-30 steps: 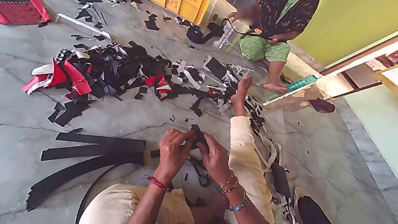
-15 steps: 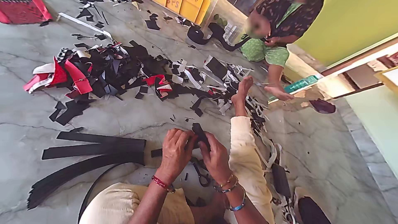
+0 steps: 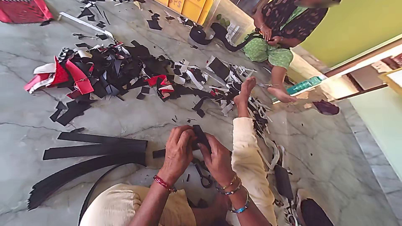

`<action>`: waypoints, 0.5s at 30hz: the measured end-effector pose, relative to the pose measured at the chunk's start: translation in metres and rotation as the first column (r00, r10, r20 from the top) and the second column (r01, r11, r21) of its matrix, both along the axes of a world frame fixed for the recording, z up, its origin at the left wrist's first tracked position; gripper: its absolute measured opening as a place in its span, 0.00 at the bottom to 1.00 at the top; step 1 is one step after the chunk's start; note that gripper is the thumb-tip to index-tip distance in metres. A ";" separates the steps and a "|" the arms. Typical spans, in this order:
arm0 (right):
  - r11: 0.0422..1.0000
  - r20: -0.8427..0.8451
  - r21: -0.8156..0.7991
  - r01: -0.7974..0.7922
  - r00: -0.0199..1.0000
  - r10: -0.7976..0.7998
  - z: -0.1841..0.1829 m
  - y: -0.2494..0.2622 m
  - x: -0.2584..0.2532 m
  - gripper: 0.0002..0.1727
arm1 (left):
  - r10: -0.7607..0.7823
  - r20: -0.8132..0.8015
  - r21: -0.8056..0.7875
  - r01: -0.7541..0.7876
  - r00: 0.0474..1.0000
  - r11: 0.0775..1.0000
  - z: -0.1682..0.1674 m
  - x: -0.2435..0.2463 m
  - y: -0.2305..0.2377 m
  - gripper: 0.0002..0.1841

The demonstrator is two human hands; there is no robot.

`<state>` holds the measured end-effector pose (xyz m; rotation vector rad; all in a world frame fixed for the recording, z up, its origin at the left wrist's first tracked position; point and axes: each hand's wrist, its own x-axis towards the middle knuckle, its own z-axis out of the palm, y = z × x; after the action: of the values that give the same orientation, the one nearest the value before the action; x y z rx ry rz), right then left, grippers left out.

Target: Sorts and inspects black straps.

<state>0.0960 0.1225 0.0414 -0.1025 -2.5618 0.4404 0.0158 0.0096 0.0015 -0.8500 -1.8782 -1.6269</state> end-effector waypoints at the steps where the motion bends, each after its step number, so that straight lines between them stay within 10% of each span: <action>1: 1.000 0.004 0.001 -0.002 1.000 0.002 0.000 0.000 0.000 0.20 | 0.000 0.004 0.007 0.000 1.000 1.000 0.000 0.000 0.000 0.07; 15: 0.989 0.007 0.151 -0.004 1.000 0.003 0.000 0.002 0.000 0.20 | 0.031 0.056 0.063 -0.034 0.998 0.997 0.000 -0.001 0.000 0.07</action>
<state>0.0959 0.1240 0.0413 -0.0449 -2.5922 0.2463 0.0150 0.0091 0.0015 -0.7514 -1.8566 -1.6971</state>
